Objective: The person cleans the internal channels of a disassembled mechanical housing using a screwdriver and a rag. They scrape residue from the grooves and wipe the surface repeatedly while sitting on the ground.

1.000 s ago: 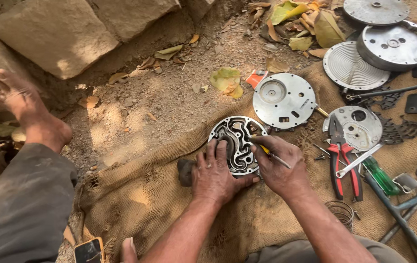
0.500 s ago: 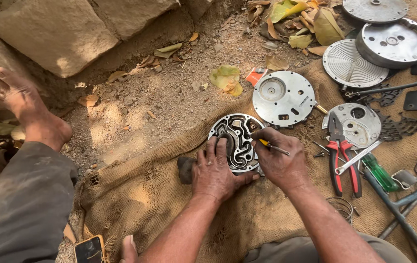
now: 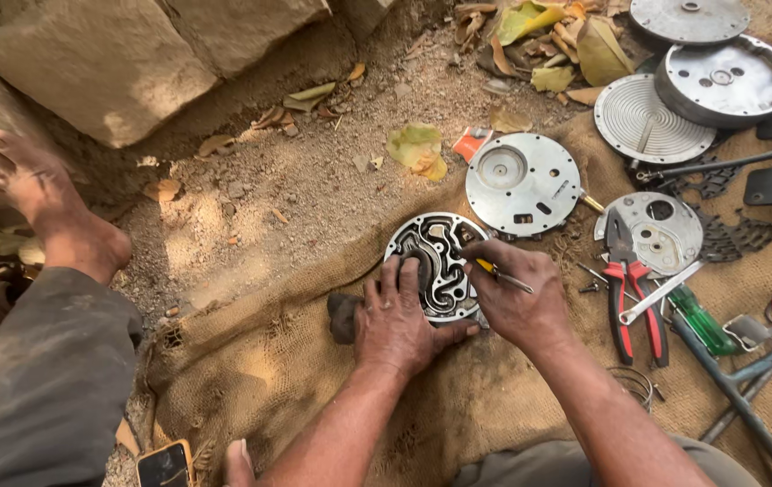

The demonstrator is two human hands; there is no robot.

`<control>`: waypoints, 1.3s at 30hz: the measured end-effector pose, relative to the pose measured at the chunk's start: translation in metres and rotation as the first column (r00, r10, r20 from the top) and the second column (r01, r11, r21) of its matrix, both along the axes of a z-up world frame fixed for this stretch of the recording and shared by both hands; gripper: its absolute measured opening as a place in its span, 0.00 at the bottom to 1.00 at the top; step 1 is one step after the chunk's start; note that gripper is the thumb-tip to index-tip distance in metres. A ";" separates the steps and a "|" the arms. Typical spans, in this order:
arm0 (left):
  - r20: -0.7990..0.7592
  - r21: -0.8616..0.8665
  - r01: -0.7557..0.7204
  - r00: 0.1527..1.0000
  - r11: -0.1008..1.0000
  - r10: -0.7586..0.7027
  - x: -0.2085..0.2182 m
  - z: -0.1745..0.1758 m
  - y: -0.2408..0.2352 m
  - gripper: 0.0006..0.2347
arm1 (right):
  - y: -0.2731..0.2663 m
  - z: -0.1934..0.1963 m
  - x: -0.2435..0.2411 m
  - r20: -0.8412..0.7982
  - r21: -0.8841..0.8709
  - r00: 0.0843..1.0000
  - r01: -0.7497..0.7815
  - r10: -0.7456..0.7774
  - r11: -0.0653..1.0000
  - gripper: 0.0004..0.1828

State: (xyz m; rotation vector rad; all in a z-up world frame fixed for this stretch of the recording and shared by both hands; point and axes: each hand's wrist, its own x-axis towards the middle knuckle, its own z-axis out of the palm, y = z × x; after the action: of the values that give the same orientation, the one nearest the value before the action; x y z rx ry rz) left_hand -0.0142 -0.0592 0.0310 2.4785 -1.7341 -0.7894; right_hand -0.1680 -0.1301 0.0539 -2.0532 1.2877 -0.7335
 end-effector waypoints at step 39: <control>-0.013 -0.024 0.010 1.000 1.000 -0.011 0.002 -0.009 0.000 0.58 | 0.028 0.007 0.007 -0.145 0.160 0.986 0.110 -0.087 0.981 0.13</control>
State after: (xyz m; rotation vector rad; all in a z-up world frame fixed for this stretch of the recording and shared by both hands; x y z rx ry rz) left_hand -0.0120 -0.0587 0.0222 2.4456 -1.7430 -0.7799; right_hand -0.1608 -0.1020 0.0606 -1.9426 1.4853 -0.5146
